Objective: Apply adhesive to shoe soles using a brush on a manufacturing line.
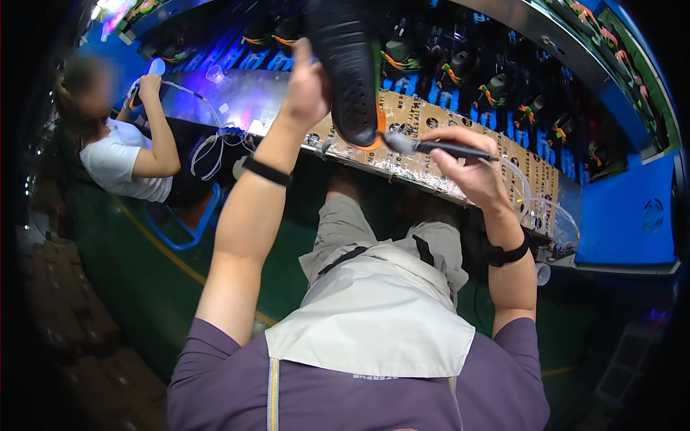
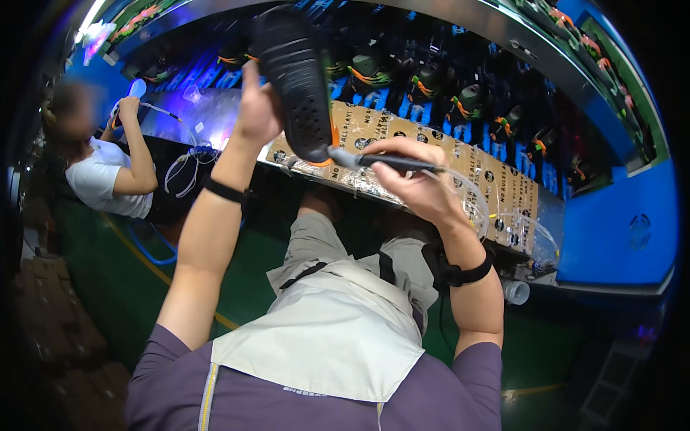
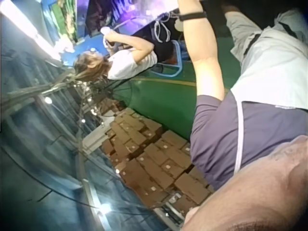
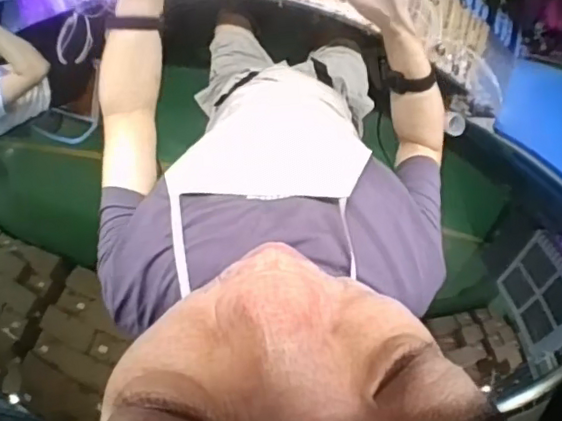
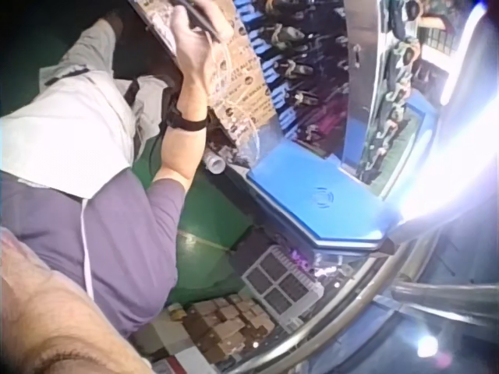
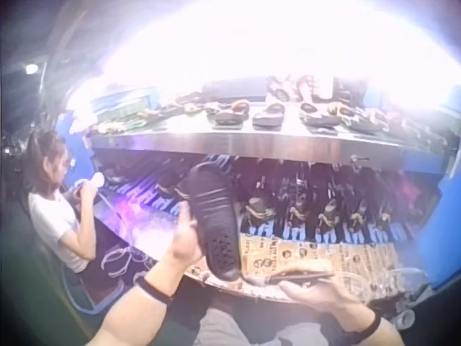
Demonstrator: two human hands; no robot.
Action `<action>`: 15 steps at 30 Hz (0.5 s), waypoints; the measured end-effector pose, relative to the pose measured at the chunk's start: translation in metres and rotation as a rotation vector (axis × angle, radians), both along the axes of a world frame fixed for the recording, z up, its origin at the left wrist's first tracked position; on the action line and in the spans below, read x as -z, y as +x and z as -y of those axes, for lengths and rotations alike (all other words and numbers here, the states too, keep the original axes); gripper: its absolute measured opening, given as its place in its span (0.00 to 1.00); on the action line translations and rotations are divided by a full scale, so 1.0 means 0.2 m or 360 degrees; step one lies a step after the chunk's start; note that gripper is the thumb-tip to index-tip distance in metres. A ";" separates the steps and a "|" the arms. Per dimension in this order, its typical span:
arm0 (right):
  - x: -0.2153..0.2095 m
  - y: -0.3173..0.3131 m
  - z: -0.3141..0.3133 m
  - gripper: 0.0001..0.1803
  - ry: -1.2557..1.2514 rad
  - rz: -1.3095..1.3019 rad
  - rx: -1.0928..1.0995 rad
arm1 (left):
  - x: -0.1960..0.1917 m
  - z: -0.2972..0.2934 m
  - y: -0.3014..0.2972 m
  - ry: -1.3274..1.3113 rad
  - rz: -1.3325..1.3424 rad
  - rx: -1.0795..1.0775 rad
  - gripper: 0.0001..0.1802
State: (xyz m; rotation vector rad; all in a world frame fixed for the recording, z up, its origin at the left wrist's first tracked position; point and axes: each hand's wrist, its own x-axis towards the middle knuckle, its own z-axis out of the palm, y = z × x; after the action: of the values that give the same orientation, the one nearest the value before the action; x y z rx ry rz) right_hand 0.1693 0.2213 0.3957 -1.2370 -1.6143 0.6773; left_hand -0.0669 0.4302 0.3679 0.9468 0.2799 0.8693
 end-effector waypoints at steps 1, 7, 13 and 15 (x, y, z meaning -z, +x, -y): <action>0.03 0.02 0.01 0.11 -0.0154 -0.0182 0.0144 | 0.05 0.05 -0.06 -0.0206 0.0322 0.0057 0.46; 0.32 0.07 -0.03 0.09 -0.0286 -0.0848 0.0326 | 0.66 0.27 -0.50 -0.0822 0.0358 0.0655 0.55; 0.47 -0.03 -0.08 0.09 -0.0508 -0.0827 0.0397 | 0.78 0.65 -0.39 -0.1272 0.0767 0.0616 0.56; 0.49 -0.08 -0.13 0.10 -0.0612 -0.0704 0.0422 | 0.83 0.72 -0.31 -0.1258 0.0760 0.0598 0.58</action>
State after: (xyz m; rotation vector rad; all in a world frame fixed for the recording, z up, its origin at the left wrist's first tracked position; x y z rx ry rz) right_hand 0.1535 0.2465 0.2974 -1.4204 -0.9632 1.0373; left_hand -0.1290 0.2860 0.2012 0.0354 0.0139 0.5338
